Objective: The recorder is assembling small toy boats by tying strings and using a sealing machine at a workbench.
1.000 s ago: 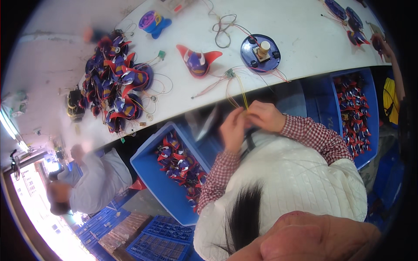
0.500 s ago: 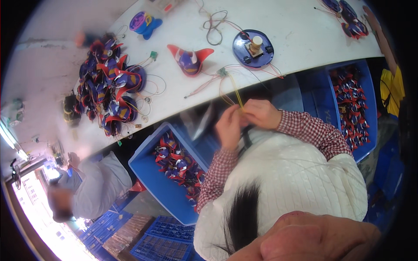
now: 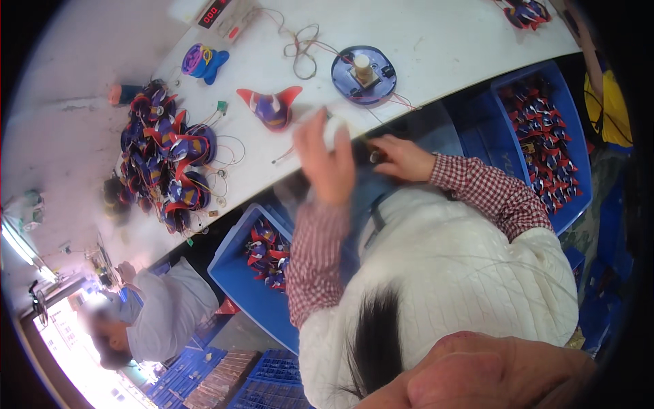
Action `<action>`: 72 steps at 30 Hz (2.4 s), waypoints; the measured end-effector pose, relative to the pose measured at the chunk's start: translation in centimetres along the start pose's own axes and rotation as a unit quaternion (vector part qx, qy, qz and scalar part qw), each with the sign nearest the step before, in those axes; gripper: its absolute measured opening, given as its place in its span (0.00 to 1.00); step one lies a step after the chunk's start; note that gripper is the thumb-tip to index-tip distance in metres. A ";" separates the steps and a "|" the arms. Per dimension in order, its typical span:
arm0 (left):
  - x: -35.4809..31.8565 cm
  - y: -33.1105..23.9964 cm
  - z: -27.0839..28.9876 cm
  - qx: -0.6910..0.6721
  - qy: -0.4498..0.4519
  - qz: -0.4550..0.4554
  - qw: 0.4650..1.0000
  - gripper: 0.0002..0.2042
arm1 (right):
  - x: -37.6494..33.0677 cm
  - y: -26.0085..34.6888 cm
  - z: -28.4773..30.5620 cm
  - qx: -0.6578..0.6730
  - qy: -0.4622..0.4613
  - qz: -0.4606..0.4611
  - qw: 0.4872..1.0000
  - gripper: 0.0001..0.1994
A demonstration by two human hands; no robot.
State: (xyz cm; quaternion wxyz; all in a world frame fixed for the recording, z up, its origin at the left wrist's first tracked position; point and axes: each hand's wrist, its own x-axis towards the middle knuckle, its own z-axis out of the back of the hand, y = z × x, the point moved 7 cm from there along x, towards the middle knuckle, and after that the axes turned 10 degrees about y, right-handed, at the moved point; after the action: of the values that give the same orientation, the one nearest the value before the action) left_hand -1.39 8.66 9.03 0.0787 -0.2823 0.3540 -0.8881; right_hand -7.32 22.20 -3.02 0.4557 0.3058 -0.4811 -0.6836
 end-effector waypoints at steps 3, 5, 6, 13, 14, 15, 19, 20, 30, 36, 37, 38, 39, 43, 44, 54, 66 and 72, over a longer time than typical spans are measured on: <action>4.0 3.4 -3.3 -0.041 0.038 0.065 0.996 0.27 | -1.3 -1.0 0.5 -0.229 0.282 -0.106 0.926 0.13; 4.7 5.2 -5.1 -0.017 0.060 0.052 0.997 0.31 | -3.2 2.8 3.9 -0.025 0.462 -0.068 0.884 0.08; 4.7 5.4 -5.6 0.019 0.076 0.034 0.996 0.36 | -2.6 5.0 7.2 0.030 0.401 -0.097 0.911 0.08; 5.1 4.8 -8.7 0.031 0.141 0.008 0.990 0.48 | 7.2 8.2 13.5 -0.159 -0.129 0.133 0.970 0.09; 5.1 4.9 -9.0 0.047 0.134 0.011 0.990 0.49 | 8.3 7.4 12.8 -0.190 -0.123 0.136 0.965 0.09; 5.0 4.8 -9.4 0.061 0.128 0.016 0.990 0.50 | 9.2 6.9 12.1 -0.221 -0.115 0.138 0.959 0.09; 4.9 5.8 -9.8 0.082 0.122 0.037 0.988 0.52 | 10.4 6.5 10.6 -0.292 -0.094 0.155 0.939 0.08; 4.9 6.0 -9.8 0.076 0.129 0.043 0.988 0.52 | 10.1 6.9 10.4 -0.303 -0.092 0.169 0.933 0.08; 4.0 4.5 -8.1 0.037 0.116 0.061 0.991 0.50 | 11.3 7.5 18.4 -0.247 -0.216 0.195 0.925 0.11; 1.2 4.2 -0.3 0.022 -0.017 0.013 1.000 0.42 | 13.9 -3.1 22.2 -0.286 -0.133 -0.086 0.945 0.10; 0.5 5.8 1.8 0.003 -0.055 0.065 0.996 0.42 | 13.7 -3.2 22.4 -0.294 -0.135 -0.098 0.941 0.11; 0.7 7.6 3.5 -0.012 -0.069 0.100 0.993 0.43 | 13.6 -3.2 22.6 -0.302 -0.137 -0.108 0.937 0.11; 1.1 9.3 4.8 -0.028 -0.081 0.133 0.987 0.45 | 13.1 -3.3 22.7 -0.312 -0.142 -0.120 0.932 0.11; 2.0 13.9 5.7 -0.069 0.017 0.199 0.977 0.49 | 11.8 1.5 20.7 -0.270 -0.229 -0.074 0.932 0.21; 1.9 15.0 5.6 -0.100 0.034 0.208 0.972 0.49 | 9.6 8.9 16.3 -0.313 -0.287 0.133 0.895 0.15; 3.0 15.6 3.7 -0.235 0.108 0.256 0.931 0.45 | 11.3 6.9 -2.4 -0.379 0.110 0.005 0.919 0.15; 1.3 12.2 3.9 -0.387 0.113 0.225 0.887 0.35 | 11.3 7.6 3.5 -0.191 0.076 -0.007 0.979 0.06; 2.7 8.5 1.2 -0.416 0.165 0.183 0.876 0.36 | 11.6 6.4 8.5 0.040 0.035 0.094 0.994 0.06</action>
State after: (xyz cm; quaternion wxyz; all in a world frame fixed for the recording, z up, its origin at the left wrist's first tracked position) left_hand -3.50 0.74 5.23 0.0557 -0.0690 0.7438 -0.6625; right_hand -17.06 14.03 6.22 0.5218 0.3008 -0.5181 -0.6073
